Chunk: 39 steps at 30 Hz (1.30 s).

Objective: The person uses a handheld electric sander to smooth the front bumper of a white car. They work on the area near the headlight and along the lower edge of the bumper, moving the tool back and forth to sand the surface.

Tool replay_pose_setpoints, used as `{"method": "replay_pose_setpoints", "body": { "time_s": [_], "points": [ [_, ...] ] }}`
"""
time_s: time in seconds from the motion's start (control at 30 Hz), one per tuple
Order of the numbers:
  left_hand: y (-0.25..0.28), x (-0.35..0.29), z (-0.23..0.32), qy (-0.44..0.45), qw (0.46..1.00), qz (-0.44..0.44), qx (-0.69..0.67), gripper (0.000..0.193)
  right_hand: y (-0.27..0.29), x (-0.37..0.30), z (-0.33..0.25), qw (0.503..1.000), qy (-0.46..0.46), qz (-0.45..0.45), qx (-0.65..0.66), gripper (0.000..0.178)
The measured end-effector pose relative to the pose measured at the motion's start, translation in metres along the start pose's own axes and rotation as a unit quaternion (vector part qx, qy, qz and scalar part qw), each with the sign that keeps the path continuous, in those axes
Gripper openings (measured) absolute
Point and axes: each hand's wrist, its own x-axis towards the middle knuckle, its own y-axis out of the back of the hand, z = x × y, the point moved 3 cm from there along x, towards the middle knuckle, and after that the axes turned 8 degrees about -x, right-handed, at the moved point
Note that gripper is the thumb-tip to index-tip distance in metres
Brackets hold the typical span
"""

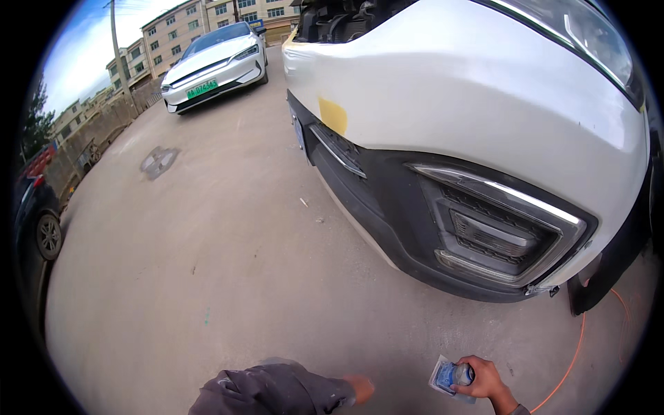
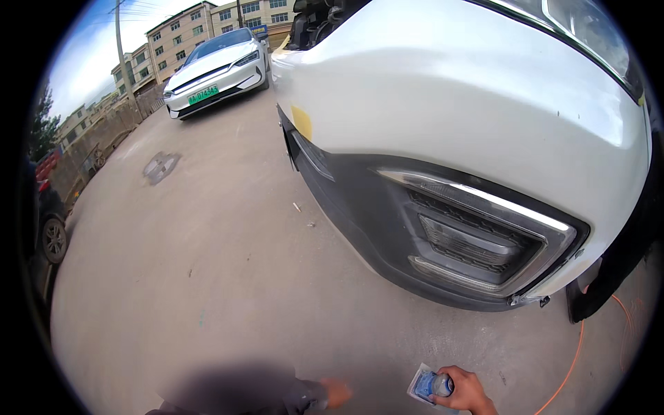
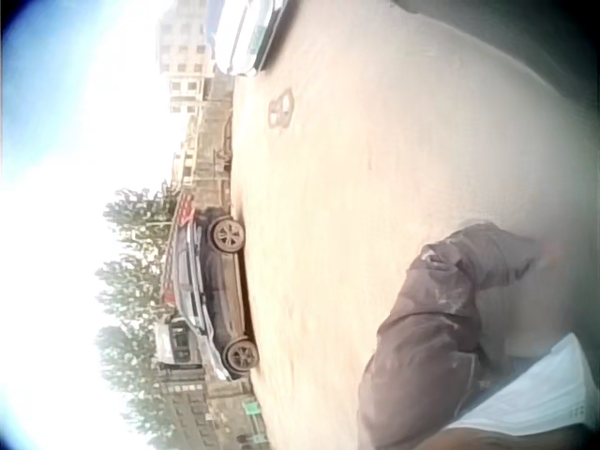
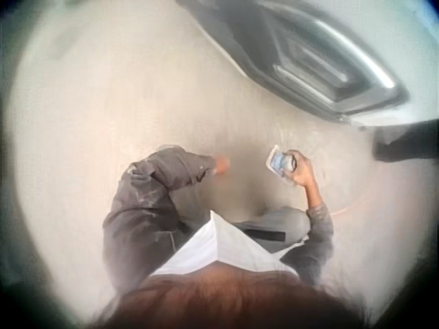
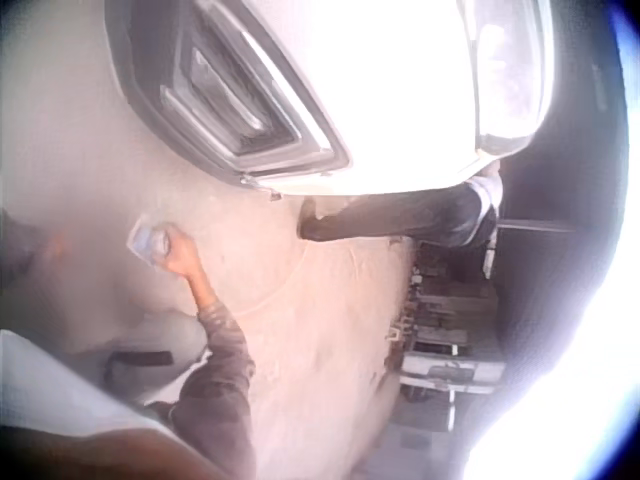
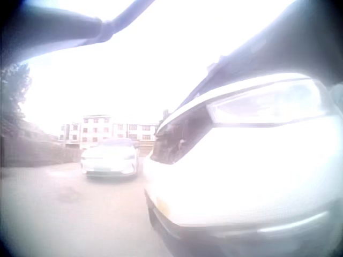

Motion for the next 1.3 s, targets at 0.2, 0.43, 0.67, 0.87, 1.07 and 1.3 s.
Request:
{"method": "replay_pose_setpoints", "body": {
  "time_s": [0.2, 0.43, 0.67, 0.87, 1.07, 1.3],
  "points": [
    [0.020, -0.010, -0.107, -0.025, 0.986, -0.040, -0.160, 0.029, 0.047, 0.062, -0.164, 0.949, 0.061, 0.078, 0.301, 0.059],
    [0.009, -0.075, -0.211, 0.105, 0.968, 0.075, -0.214, 0.031, 0.077, 0.131, -0.270, 0.963, 0.085, 0.044, 0.251, 0.059],
    [0.036, -0.115, -0.271, 0.095, 0.965, 0.023, -0.245, 0.019, 0.035, 0.144, -0.264, 0.995, 0.059, 0.082, 0.002, 0.060],
    [0.074, -0.145, -0.277, 0.177, 0.859, 0.223, -0.425, 0.021, 0.006, 0.148, -0.241, 0.992, 0.050, 0.104, 0.050, 0.061],
    [0.327, -0.245, -0.163, 0.023, 0.769, 0.578, -0.272, 0.036, 0.012, 0.121, -0.204, 0.967, 0.002, 0.187, 0.170, 0.060],
    [0.554, -0.228, 0.039, -0.212, 0.619, 0.745, 0.132, 0.044, 0.010, 0.082, -0.223, 0.968, 0.032, 0.131, 0.213, 0.064]
  ]
}}
